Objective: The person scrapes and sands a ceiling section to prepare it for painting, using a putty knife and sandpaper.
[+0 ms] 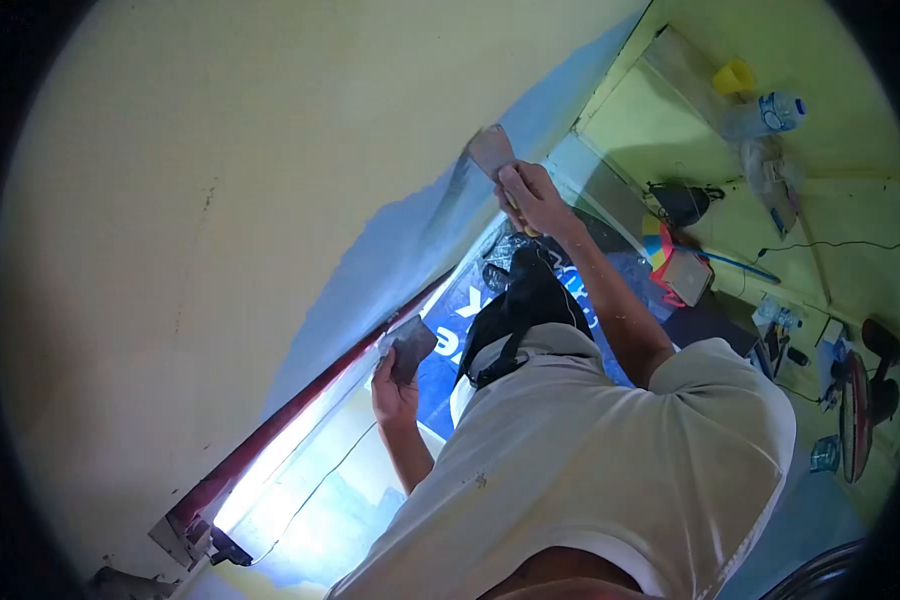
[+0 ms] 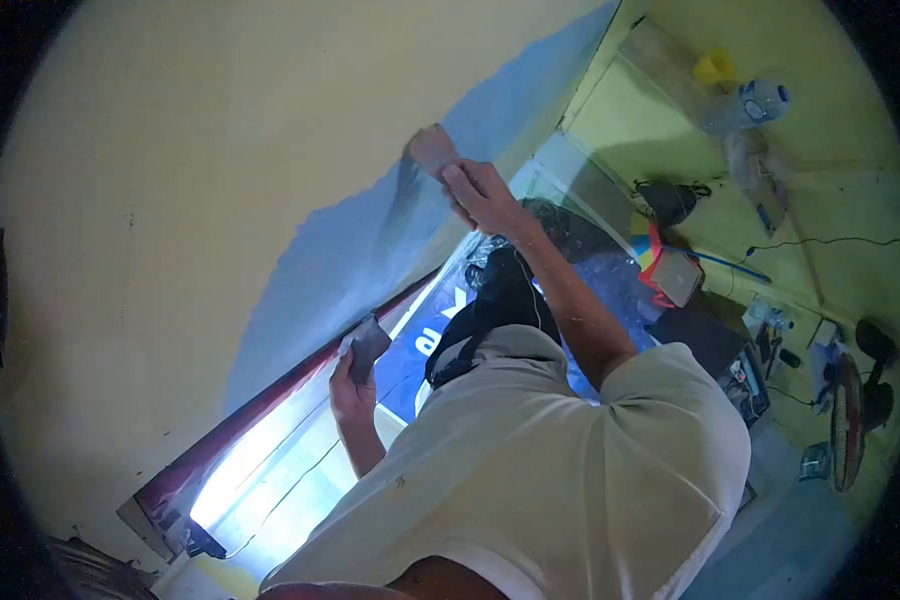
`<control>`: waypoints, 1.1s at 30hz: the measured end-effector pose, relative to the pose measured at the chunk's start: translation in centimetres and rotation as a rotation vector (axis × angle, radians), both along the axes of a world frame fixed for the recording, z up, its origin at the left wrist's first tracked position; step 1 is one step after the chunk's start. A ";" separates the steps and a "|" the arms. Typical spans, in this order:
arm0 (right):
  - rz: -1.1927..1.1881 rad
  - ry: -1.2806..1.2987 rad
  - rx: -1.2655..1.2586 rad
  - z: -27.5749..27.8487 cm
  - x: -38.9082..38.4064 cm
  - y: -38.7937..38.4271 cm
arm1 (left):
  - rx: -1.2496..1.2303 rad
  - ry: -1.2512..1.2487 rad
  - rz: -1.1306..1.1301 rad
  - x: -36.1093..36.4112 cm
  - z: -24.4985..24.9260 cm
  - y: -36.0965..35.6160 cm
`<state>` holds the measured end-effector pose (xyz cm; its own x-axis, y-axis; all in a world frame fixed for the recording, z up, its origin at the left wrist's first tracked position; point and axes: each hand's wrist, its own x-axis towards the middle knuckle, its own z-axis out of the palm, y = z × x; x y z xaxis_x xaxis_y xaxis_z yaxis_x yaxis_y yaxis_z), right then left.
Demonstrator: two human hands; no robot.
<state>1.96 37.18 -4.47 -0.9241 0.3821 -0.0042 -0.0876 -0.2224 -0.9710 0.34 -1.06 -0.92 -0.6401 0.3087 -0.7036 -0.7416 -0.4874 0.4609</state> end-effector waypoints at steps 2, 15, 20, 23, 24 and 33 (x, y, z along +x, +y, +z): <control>0.013 0.003 0.021 3.0 -0.3 -0.6 | -0.079 -0.017 0.012 0.5 0.4 0.2; -0.033 -0.063 0.060 0.7 0.7 -0.6 | 0.015 -0.012 0.066 1.0 0.0 -0.4; -0.036 -0.084 0.121 1.1 1.0 -0.5 | -0.004 -0.024 0.051 0.8 0.5 -0.2; -0.036 -0.102 0.094 1.8 1.5 -0.8 | 0.063 -0.011 0.031 0.6 -0.4 -0.7; -0.033 -0.082 0.090 2.0 1.5 -1.2 | 0.078 -0.031 0.030 0.5 -0.3 -0.5; -0.033 -0.134 0.061 0.7 1.1 -1.8 | 0.081 -0.035 -0.007 0.2 -0.5 -1.0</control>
<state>3.11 35.33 -3.78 -0.9038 0.4156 -0.1027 0.0375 -0.1620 -0.9861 0.54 -2.04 -1.44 -0.6131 0.3704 -0.6978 -0.7603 -0.5167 0.3937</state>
